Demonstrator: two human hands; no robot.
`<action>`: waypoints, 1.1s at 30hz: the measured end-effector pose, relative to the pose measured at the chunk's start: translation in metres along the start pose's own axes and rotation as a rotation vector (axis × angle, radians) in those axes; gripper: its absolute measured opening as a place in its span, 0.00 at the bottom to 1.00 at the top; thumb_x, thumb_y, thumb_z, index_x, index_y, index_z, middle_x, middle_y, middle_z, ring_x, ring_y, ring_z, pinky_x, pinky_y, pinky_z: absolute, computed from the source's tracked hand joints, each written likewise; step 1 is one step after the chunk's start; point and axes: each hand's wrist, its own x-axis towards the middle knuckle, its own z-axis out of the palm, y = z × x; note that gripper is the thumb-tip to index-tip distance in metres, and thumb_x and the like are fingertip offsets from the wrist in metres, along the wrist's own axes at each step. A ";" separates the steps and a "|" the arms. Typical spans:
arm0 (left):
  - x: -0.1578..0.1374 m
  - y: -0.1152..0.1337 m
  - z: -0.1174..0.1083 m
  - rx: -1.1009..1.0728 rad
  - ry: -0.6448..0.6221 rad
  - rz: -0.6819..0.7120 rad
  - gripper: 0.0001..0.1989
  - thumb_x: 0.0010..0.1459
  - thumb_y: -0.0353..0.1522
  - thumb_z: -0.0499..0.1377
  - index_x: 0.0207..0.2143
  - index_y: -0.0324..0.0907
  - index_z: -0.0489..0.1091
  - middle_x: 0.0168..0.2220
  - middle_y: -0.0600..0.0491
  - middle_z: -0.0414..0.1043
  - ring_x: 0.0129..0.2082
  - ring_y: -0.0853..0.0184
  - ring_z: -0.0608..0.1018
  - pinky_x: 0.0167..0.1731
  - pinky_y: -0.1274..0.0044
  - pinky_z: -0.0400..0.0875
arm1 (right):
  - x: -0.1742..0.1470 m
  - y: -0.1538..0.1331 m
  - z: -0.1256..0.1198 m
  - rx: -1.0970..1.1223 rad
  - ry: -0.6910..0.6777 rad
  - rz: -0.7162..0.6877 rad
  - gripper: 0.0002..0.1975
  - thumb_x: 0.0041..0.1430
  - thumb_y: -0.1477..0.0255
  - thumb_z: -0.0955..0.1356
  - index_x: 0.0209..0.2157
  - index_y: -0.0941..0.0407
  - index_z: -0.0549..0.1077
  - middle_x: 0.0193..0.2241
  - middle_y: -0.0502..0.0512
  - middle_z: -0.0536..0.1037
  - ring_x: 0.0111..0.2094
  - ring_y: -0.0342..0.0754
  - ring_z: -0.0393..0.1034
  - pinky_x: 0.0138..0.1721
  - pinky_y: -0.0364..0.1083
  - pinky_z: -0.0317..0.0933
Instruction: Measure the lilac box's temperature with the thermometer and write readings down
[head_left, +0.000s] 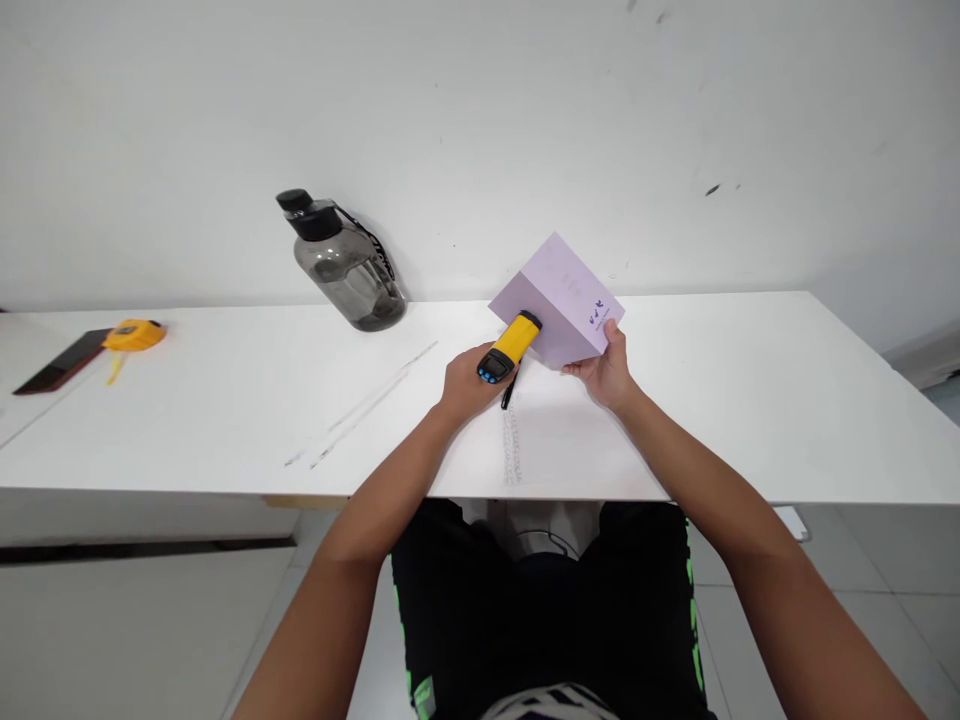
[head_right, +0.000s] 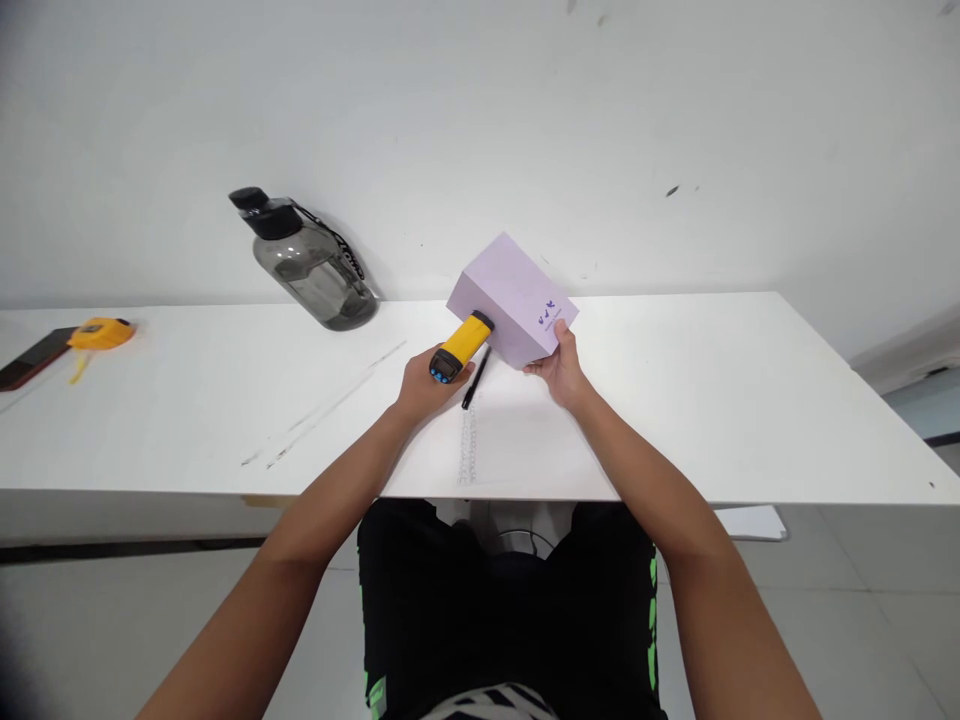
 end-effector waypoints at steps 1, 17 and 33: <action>0.000 -0.001 0.001 0.001 0.002 -0.005 0.18 0.57 0.45 0.64 0.44 0.43 0.78 0.40 0.49 0.82 0.41 0.58 0.81 0.45 0.72 0.72 | 0.000 0.000 0.000 0.000 -0.001 -0.001 0.36 0.49 0.35 0.68 0.47 0.49 0.72 0.38 0.53 0.79 0.37 0.53 0.74 0.26 0.46 0.68; -0.001 -0.005 0.004 -0.038 0.030 -0.008 0.17 0.57 0.41 0.65 0.45 0.44 0.78 0.41 0.49 0.81 0.44 0.58 0.82 0.46 0.72 0.72 | 0.000 -0.004 0.000 -0.024 0.013 -0.015 0.36 0.47 0.35 0.69 0.47 0.47 0.70 0.37 0.52 0.78 0.38 0.53 0.73 0.26 0.46 0.67; 0.000 -0.004 0.002 0.005 0.008 -0.011 0.16 0.57 0.41 0.65 0.46 0.44 0.77 0.41 0.49 0.81 0.43 0.58 0.81 0.46 0.72 0.72 | 0.000 -0.005 0.000 -0.043 -0.008 -0.058 0.35 0.48 0.36 0.69 0.47 0.48 0.72 0.38 0.53 0.79 0.37 0.53 0.75 0.24 0.45 0.67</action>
